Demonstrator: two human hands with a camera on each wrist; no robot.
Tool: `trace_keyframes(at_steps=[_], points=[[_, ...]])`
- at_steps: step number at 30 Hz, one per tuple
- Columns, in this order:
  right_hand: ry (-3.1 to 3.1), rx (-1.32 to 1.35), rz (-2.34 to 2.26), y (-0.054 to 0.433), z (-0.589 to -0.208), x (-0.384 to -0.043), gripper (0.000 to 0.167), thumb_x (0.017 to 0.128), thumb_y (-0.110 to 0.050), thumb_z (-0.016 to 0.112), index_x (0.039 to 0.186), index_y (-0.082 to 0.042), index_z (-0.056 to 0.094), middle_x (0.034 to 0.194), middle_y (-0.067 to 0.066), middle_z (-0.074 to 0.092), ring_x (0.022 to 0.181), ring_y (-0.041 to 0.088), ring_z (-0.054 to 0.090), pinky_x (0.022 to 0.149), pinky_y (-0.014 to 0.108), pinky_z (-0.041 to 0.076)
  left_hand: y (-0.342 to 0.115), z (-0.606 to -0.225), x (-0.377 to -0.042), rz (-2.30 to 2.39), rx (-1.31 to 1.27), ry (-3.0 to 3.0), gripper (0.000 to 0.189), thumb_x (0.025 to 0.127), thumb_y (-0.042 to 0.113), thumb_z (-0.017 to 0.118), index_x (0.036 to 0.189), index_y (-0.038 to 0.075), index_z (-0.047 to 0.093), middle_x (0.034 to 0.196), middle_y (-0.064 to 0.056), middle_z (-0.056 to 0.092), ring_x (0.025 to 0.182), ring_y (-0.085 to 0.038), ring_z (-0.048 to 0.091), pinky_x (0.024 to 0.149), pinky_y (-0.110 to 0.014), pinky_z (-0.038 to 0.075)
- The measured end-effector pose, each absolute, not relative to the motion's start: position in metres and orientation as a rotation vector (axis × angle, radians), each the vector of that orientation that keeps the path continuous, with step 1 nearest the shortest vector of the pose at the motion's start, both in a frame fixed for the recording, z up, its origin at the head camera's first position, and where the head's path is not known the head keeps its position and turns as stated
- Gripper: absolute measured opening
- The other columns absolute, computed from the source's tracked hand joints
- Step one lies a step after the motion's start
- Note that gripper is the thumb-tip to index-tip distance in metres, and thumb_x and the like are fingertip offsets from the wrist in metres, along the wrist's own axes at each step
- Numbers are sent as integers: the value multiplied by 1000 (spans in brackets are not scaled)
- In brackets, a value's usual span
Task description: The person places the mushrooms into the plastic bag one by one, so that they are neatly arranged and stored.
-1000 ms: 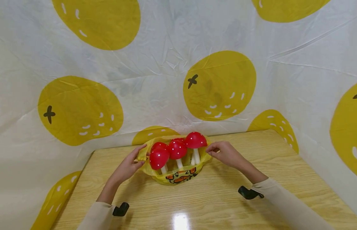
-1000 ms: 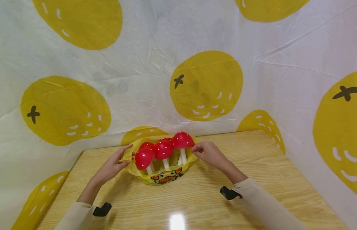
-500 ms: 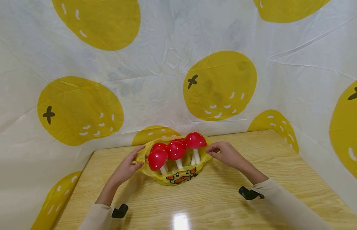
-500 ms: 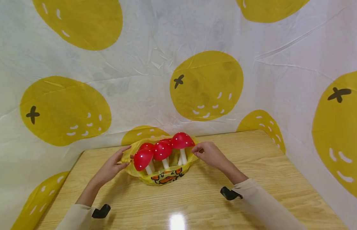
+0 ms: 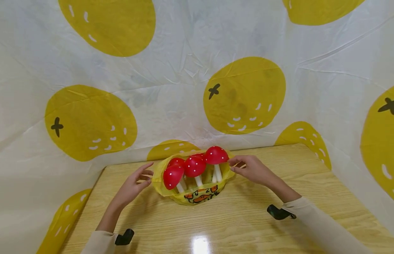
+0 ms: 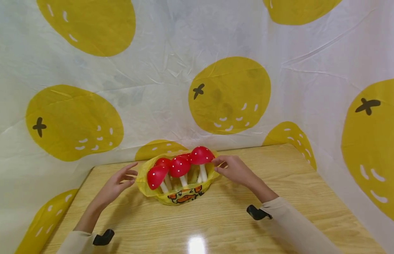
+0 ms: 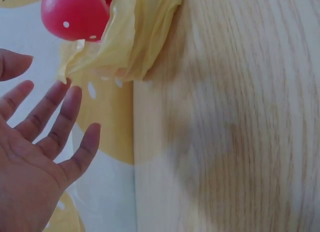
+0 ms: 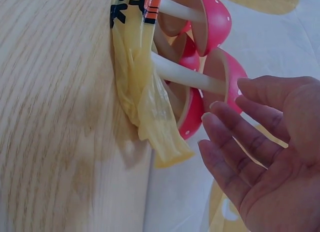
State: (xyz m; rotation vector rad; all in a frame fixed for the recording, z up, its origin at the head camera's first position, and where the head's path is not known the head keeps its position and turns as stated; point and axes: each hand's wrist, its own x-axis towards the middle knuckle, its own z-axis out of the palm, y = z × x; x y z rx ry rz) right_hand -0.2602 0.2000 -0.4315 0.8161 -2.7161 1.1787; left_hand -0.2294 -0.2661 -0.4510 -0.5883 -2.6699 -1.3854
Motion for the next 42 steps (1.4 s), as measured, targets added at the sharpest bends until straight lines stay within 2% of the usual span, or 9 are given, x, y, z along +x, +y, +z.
trace_keyframes(at_steps=[8,18,25,31,42], points=[[-2704,825,1178,202,-432,-261,24,97,-11,69,120,-5,72,107,9,73,95,24,71,77,29,58,-266,-454,-231,-1384,-612,-2691,59,100,7,63,155,12,41,128,-21,60,108,-31,63,88,-31,54],[-2699,816,1147,207,-431,-261,22,97,-9,67,118,-1,72,107,10,73,94,24,70,79,34,59,-266,-451,-228,-1392,-567,-2713,59,101,12,63,155,11,40,130,-20,59,109,-33,63,86,-27,54],[-2695,824,1155,207,-431,-261,21,97,-8,67,117,-2,72,107,11,73,94,25,70,78,32,59,-260,-450,-230,-1422,-629,-2692,61,98,3,63,155,7,39,126,-21,61,106,-31,63,85,-26,55],[-2694,833,1151,207,-431,-260,22,98,-9,67,117,-1,71,108,13,73,95,25,70,79,34,58,-251,-446,-231,-1471,-684,-2677,63,98,7,65,156,12,38,125,-17,61,111,-32,60,87,-24,54],[-2707,825,1134,208,-430,-258,19,98,-8,66,116,-5,73,109,13,73,96,25,70,81,35,58,-247,-445,-234,-1494,-690,-2673,64,98,8,66,155,13,39,128,-17,60,114,-35,59,89,-24,53]])
